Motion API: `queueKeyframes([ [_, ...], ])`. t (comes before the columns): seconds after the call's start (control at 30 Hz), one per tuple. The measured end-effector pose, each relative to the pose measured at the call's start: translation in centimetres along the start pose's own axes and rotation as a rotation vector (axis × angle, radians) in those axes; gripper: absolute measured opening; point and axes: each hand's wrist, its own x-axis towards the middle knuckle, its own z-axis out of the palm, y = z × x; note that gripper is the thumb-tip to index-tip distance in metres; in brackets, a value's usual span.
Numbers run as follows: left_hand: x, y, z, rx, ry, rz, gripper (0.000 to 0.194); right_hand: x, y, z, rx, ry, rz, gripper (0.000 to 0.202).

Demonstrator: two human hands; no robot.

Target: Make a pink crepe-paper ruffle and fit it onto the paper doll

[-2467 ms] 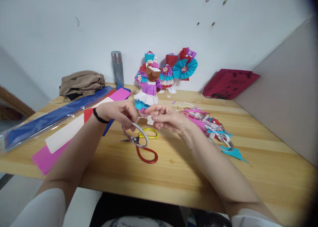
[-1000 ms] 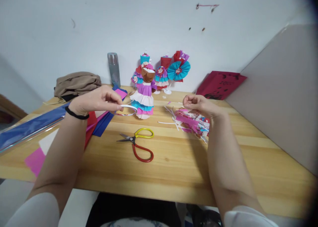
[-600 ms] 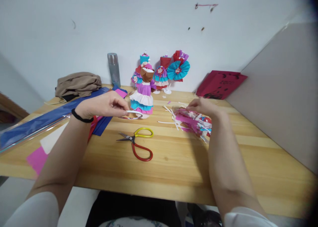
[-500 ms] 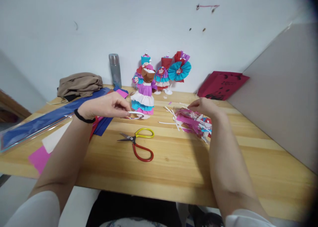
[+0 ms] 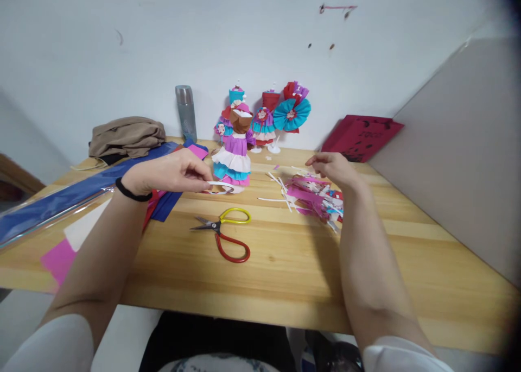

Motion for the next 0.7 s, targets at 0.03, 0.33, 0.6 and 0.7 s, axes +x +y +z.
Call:
queueKeyframes([
  [0.03,0.0,0.1,0.0,-0.002,0.005,-0.004,0.027,0.1,-0.1,0.1,-0.015,0.045,-0.003,0.027],
  [0.33,-0.3,0.3,-0.2,0.011,0.030,-0.024,0.026,0.1,-0.1,-0.3,-0.153,0.161,0.059,0.040],
  [0.6,-0.3,0.0,-0.1,0.045,0.056,0.015,0.026,0.1,0.2,-0.6,-0.279,0.023,0.111,0.024],
  [0.7,-0.1,0.0,0.1,0.088,0.107,0.039,0.024,-0.2,-1.7,-0.4,-0.299,0.142,0.106,0.019],
])
